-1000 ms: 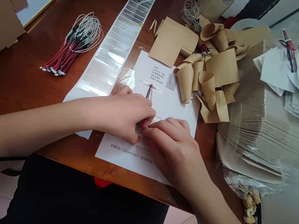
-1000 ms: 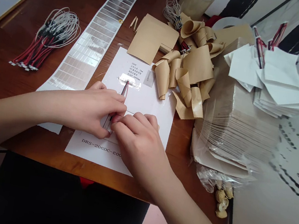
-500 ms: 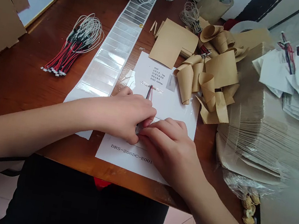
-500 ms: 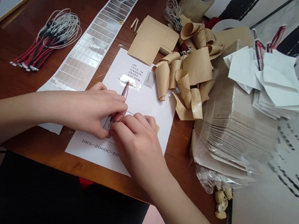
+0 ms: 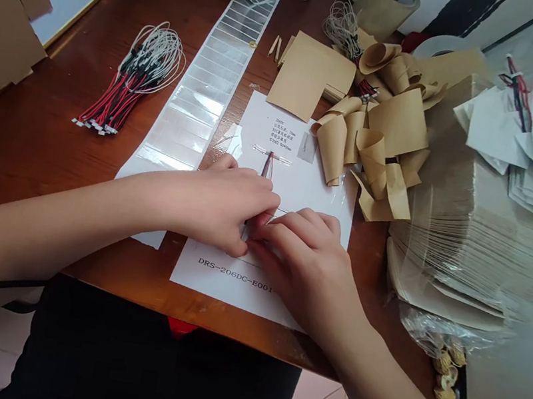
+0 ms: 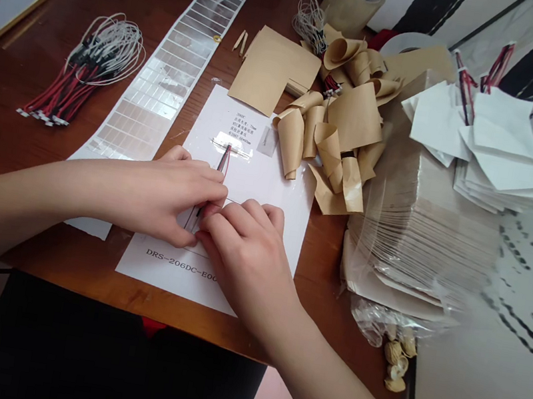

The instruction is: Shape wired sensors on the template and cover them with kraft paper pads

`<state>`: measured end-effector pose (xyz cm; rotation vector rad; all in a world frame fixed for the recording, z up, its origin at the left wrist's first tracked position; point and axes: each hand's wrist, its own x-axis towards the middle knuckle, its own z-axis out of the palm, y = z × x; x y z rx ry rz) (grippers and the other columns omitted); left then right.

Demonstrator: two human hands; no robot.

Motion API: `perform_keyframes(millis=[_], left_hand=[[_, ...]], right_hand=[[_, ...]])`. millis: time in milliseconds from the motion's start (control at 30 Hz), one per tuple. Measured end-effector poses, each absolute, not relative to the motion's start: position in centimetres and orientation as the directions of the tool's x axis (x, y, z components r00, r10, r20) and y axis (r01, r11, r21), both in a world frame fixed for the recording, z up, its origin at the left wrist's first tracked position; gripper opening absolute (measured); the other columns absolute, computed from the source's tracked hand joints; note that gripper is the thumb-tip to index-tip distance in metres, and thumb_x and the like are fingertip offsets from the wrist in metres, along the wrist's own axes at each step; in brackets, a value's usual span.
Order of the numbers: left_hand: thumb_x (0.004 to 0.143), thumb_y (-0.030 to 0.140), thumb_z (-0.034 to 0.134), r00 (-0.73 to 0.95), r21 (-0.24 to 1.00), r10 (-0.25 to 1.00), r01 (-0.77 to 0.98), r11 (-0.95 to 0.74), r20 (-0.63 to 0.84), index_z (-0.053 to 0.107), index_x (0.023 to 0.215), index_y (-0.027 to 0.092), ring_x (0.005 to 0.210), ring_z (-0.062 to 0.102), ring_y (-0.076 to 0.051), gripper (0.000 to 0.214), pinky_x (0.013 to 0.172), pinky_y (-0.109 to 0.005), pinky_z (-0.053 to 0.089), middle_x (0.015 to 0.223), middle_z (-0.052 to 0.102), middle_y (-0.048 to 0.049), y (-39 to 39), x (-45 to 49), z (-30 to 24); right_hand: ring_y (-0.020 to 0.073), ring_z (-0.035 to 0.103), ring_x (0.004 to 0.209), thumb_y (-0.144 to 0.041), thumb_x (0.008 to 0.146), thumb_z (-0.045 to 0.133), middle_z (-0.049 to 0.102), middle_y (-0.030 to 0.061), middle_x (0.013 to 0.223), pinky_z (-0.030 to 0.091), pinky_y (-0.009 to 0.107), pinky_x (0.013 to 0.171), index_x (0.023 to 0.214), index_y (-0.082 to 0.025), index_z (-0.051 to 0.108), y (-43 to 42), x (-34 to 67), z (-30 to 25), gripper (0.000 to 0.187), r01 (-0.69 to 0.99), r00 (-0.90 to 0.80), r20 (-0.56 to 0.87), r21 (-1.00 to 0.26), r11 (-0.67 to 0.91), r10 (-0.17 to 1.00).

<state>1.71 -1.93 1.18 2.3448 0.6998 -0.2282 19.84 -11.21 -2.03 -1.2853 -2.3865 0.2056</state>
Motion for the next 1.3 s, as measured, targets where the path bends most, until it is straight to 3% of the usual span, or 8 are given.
perform_keyframes(millis=[333, 633, 900, 1133, 1300], left_hand=[[0.087, 0.033, 0.066, 0.859, 0.565, 0.379, 0.512, -0.646, -0.345, 0.052, 0.087, 0.020, 0.101, 0.054, -0.023, 0.019, 0.092, -0.041, 0.030, 0.100, 0.061, -0.0029, -1.7, 1.3, 1.5], [0.090, 0.035, 0.061, 0.853, 0.590, 0.373, 0.521, -0.616, -0.365, 0.056, 0.093, 0.021, 0.102, 0.055, -0.023, 0.016, 0.095, -0.040, 0.029, 0.102, 0.063, -0.0027, -1.4, 1.0, 1.7], [0.083, 0.028, 0.066, 0.818, 0.556, 0.447, 0.574, -0.601, -0.362, 0.054, 0.094, 0.019, 0.100, 0.056, -0.023, 0.019, 0.097, -0.040, 0.031, 0.105, 0.065, -0.0046, -2.0, 1.5, 1.6], [0.081, 0.029, 0.072, 0.782, 0.516, 0.494, 0.622, -0.589, -0.379, 0.053, 0.116, 0.021, 0.096, 0.056, -0.024, 0.041, 0.091, -0.035, 0.036, 0.100, 0.067, -0.0029, -2.2, 1.4, 1.9], [0.086, 0.030, 0.070, 0.773, 0.565, 0.499, 0.630, -0.532, -0.391, 0.060, 0.114, 0.021, 0.098, 0.059, -0.024, 0.031, 0.085, -0.033, 0.038, 0.100, 0.070, -0.0022, -1.9, 1.2, 2.3]], right_hand=[[0.0197, 0.051, 0.077, -0.025, 0.097, 0.069, 0.066, -0.0010, 0.076, 0.030, 0.036, 0.076, 0.086, -0.023, 0.057, -11.2, 19.9, -2.2, 0.016, 0.821, -0.387, 0.254, -0.341, 0.457, 0.886], [0.0194, 0.055, 0.078, -0.029, 0.098, 0.069, 0.068, -0.0012, 0.077, 0.033, 0.036, 0.076, 0.086, -0.023, 0.061, -10.8, 20.3, -1.9, 0.015, 0.786, -0.382, 0.209, -0.438, 0.436, 0.900], [0.0206, 0.059, 0.082, -0.023, 0.098, 0.064, 0.070, 0.0002, 0.081, 0.037, 0.039, 0.079, 0.087, -0.024, 0.064, -10.6, 20.5, -0.9, 0.011, 0.736, -0.407, 0.179, -0.516, 0.438, 0.896], [0.0189, 0.061, 0.071, -0.020, 0.096, 0.064, 0.065, -0.0017, 0.071, 0.041, 0.036, 0.070, 0.091, -0.024, 0.066, -10.3, 21.0, -0.3, 0.006, 0.742, -0.269, 0.266, -0.556, 0.375, 0.926], [0.0199, 0.064, 0.076, -0.026, 0.094, 0.067, 0.069, 0.0009, 0.080, 0.044, 0.036, 0.072, 0.098, -0.023, 0.068, -10.0, 21.2, -1.2, 0.005, 0.789, -0.189, 0.288, -0.525, 0.320, 0.939]])
